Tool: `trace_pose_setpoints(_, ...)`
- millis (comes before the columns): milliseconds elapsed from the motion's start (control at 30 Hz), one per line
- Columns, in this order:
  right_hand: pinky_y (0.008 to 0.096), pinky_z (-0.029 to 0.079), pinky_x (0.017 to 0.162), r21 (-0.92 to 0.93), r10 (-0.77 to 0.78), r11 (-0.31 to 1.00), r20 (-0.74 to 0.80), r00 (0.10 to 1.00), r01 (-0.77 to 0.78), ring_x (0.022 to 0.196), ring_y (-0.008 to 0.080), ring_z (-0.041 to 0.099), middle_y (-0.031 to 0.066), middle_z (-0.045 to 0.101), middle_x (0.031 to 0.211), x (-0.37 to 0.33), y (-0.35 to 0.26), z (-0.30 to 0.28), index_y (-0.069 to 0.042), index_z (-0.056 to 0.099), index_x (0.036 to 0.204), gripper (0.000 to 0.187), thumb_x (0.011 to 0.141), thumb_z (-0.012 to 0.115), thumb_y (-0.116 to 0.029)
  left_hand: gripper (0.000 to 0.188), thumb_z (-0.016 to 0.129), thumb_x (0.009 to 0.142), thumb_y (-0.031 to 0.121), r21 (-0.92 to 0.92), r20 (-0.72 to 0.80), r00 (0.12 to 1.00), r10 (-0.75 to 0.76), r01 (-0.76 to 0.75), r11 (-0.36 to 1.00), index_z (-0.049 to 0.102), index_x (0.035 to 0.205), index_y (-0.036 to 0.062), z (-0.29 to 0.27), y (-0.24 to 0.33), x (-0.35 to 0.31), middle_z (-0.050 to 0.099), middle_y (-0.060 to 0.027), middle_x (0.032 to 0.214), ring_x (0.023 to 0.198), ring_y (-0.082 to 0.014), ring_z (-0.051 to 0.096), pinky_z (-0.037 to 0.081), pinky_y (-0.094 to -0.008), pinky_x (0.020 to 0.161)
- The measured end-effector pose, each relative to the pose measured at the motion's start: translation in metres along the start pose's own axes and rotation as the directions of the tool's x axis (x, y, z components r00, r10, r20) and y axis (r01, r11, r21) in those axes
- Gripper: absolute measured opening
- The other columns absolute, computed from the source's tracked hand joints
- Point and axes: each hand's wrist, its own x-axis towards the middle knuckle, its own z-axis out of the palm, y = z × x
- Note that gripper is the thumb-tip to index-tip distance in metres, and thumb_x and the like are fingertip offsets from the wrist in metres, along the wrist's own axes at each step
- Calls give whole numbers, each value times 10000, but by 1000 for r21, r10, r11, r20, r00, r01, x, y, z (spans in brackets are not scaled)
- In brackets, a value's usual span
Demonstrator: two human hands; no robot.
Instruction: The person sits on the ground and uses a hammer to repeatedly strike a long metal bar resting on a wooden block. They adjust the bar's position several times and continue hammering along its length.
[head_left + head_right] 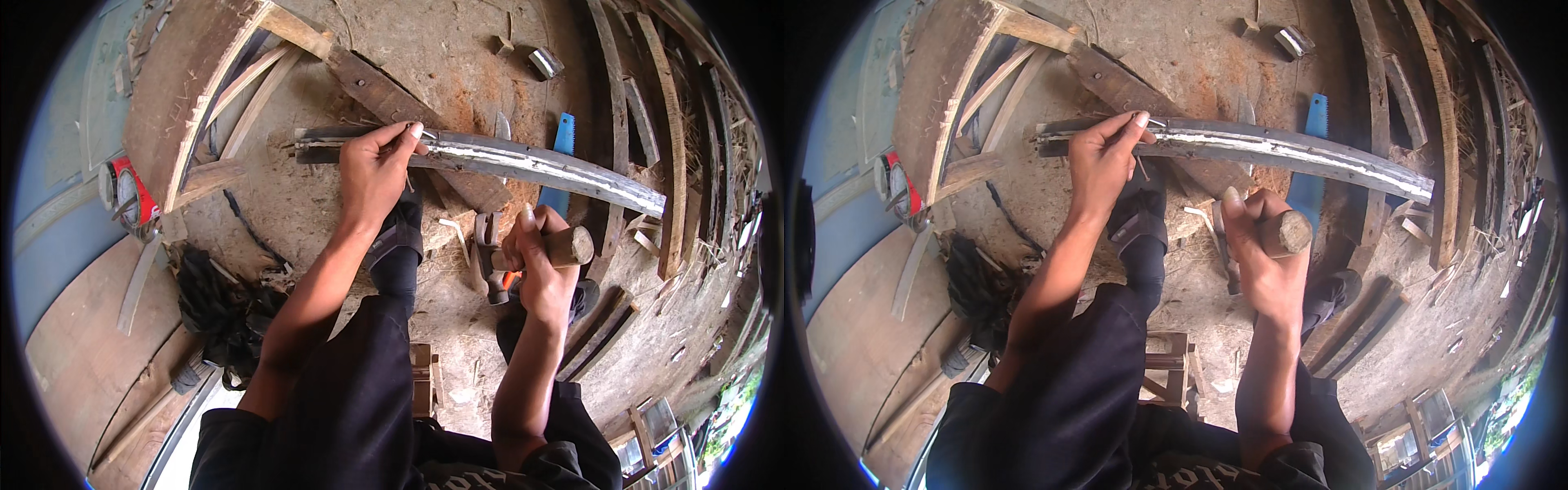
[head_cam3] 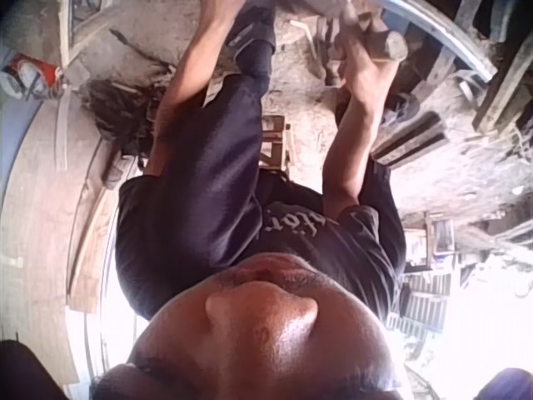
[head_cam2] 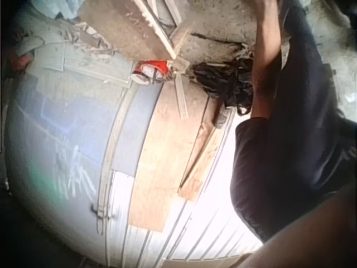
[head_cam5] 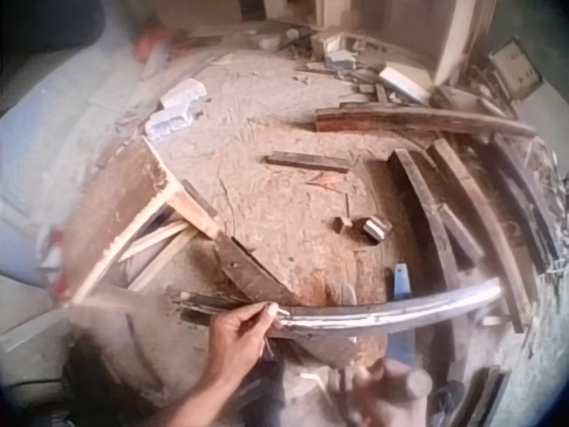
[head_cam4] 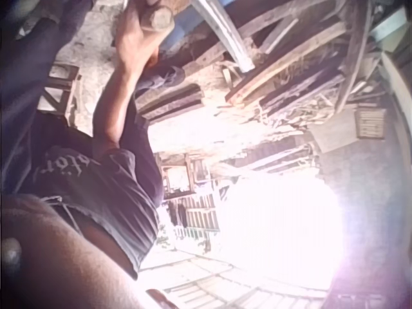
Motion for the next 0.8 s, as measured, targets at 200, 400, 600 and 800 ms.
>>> trace_pose_setpoints(200, 239, 326, 499, -35, 7, 999, -7, 1000, -8, 558, 30, 441, -59, 515, 627, -2, -1, 1, -87, 555, 745, 334, 1027, 698, -193, 276, 753, 982, 212, -81, -46, 999, 24, -28, 996, 771, 1111, -31, 8, 1, -4, 750, -67, 828, 480, -19, 482, 381, -203, 437)
trace_pose_setpoints(400, 246, 338, 501, 2, -10, 1000, -10, 1000, 10, 552, 42, 459, -37, 534, 627, -5, -3, 5, -75, 569, 752, 308, 1017, 694, -169, 235, 748, 981, 172, -73, -14, 998, 56, -57, 996, 772, 1090, -35, 6, -5, -1, 742, -57, 796, 473, -15, 488, 385, -205, 433)
trace_pose_setpoints(600, 259, 377, 520, 46, -343, 939, 81, 936, 340, 574, 83, 486, 58, 589, 679, -6, -38, 9, -27, 544, 807, 365, 1084, 561, -263, 221, 760, 971, 159, -42, -13, 992, 123, -123, 991, 772, 1054, -46, 3, -10, -2, 730, -41, 755, 468, -17, 494, 380, -209, 428)
trace_pose_setpoints(800, 368, 510, 673, 21, -877, 477, 69, 475, 878, 753, 231, 624, 161, 627, 901, 18, -32, 22, -32, 511, 910, 460, 1087, 480, -455, 275, 803, 944, 183, -102, -83, 994, 77, -85, 991, 771, 1053, -68, 10, -8, -5, 712, -26, 689, 488, -19, 496, 364, -237, 427)
